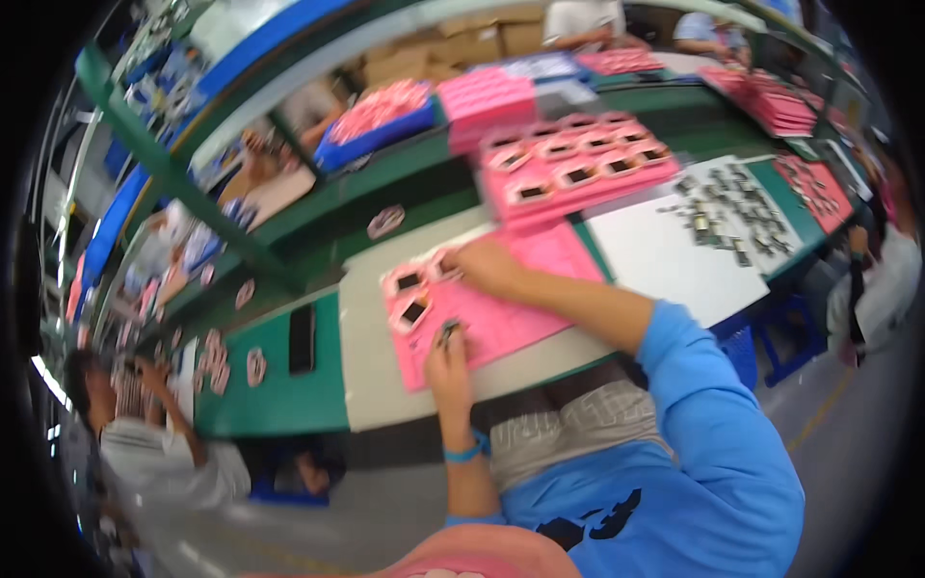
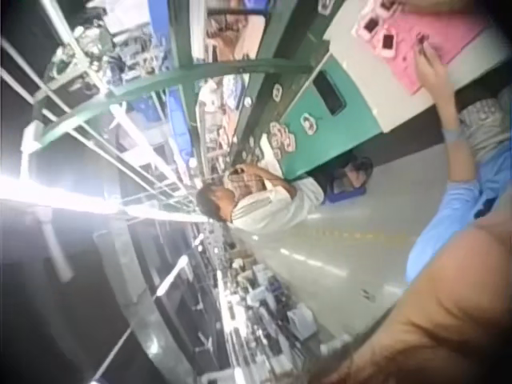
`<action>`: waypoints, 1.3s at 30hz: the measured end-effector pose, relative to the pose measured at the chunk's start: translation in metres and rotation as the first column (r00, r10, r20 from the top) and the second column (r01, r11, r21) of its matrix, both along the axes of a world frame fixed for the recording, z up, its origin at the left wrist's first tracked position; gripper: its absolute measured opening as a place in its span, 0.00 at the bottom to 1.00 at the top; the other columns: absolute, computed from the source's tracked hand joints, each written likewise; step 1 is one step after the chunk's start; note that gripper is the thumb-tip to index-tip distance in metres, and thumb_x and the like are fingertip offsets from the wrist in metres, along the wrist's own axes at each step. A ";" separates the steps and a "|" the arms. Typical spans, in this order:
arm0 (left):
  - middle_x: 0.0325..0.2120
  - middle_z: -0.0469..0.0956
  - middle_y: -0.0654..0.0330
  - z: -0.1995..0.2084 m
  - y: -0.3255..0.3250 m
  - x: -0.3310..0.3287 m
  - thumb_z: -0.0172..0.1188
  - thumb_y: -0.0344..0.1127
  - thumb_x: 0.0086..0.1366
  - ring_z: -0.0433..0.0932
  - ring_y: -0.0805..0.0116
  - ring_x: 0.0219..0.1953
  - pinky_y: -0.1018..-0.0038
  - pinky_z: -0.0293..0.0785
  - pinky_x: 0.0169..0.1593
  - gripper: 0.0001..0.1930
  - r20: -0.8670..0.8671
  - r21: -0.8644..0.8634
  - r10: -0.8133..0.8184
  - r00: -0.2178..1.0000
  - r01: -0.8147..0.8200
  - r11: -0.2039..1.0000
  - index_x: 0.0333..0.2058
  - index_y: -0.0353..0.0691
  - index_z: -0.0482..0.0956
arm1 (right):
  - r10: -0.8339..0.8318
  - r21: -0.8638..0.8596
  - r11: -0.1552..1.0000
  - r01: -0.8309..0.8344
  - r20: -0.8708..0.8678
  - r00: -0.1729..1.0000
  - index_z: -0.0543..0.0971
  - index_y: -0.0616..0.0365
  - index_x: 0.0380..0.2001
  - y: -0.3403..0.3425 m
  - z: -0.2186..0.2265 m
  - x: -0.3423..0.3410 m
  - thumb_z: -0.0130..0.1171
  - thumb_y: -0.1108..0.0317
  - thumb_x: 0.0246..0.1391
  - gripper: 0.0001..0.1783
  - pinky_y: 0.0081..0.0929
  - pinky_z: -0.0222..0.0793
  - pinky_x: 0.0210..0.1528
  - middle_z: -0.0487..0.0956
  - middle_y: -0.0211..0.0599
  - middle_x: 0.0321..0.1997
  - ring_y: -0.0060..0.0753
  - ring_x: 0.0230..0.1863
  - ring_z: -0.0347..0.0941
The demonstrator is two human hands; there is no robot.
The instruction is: Manual assembly of electronic components on an assembly line using a positioning tool.
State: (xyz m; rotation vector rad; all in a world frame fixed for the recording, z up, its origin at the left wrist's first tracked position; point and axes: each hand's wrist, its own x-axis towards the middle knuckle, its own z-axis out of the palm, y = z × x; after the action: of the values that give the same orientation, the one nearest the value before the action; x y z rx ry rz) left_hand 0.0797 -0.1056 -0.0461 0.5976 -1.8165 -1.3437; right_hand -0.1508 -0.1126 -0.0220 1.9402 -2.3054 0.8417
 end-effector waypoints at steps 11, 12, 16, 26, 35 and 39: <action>0.25 0.82 0.62 0.006 0.007 -0.005 0.53 0.39 0.80 0.76 0.71 0.26 0.74 0.74 0.36 0.15 0.002 0.026 0.061 0.998 -0.061 0.998 0.46 0.33 0.84 | 0.081 -0.110 0.990 -0.091 -0.095 0.992 0.80 0.58 0.38 0.044 0.019 0.000 0.58 0.72 0.54 0.08 0.48 0.76 0.39 0.86 0.46 0.35 0.59 0.35 0.81; 0.24 0.80 0.62 0.000 0.001 -0.002 0.54 0.39 0.79 0.74 0.72 0.24 0.73 0.73 0.34 0.15 0.051 -0.013 0.089 0.995 -0.088 0.996 0.45 0.33 0.85 | 0.090 -0.070 0.993 -0.097 -0.088 0.992 0.82 0.58 0.39 0.055 0.018 0.002 0.59 0.72 0.55 0.09 0.48 0.76 0.39 0.86 0.45 0.36 0.57 0.35 0.81; 0.25 0.82 0.58 -0.022 -0.003 -0.006 0.64 0.44 0.75 0.73 0.67 0.24 0.68 0.72 0.32 0.16 0.030 -0.086 0.201 0.979 -0.198 0.976 0.43 0.34 0.87 | 0.162 -0.107 0.985 -0.132 0.358 0.920 0.86 0.56 0.53 0.167 0.054 0.033 0.66 0.69 0.56 0.20 0.35 0.79 0.47 0.90 0.39 0.48 0.43 0.43 0.86; 0.18 0.73 0.62 0.002 0.009 -0.001 0.66 0.44 0.68 0.65 0.67 0.22 0.67 0.67 0.31 0.20 -0.023 -0.138 0.238 0.971 -0.239 0.961 0.24 0.35 0.75 | -0.142 -0.132 0.974 0.185 0.277 0.950 0.82 0.61 0.36 0.231 -0.016 0.028 0.69 0.72 0.55 0.07 0.30 0.64 0.30 0.77 0.34 0.23 0.33 0.24 0.67; 0.18 0.74 0.60 0.012 0.021 0.001 0.66 0.46 0.66 0.66 0.65 0.22 0.66 0.68 0.32 0.21 0.016 -0.185 0.286 0.958 -0.279 0.942 0.23 0.35 0.75 | -0.103 -0.291 0.938 0.189 0.287 0.952 0.82 0.60 0.38 0.213 -0.037 0.011 0.67 0.73 0.60 0.05 0.26 0.63 0.30 0.75 0.30 0.24 0.27 0.25 0.65; 0.18 0.74 0.59 0.008 0.022 -0.003 0.66 0.47 0.66 0.67 0.64 0.22 0.66 0.68 0.32 0.21 0.020 -0.201 0.286 0.958 -0.276 0.940 0.23 0.35 0.75 | -0.088 -0.297 0.934 0.200 0.350 0.932 0.82 0.60 0.38 0.212 -0.043 -0.003 0.67 0.73 0.61 0.05 0.26 0.63 0.31 0.76 0.30 0.25 0.26 0.25 0.65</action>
State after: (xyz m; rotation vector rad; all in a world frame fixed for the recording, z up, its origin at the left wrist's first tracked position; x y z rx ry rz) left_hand 0.0768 -0.0834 -0.0384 0.7557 -1.7969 -0.9538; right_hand -0.1541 0.0996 -0.0652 1.5649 -2.2427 1.5242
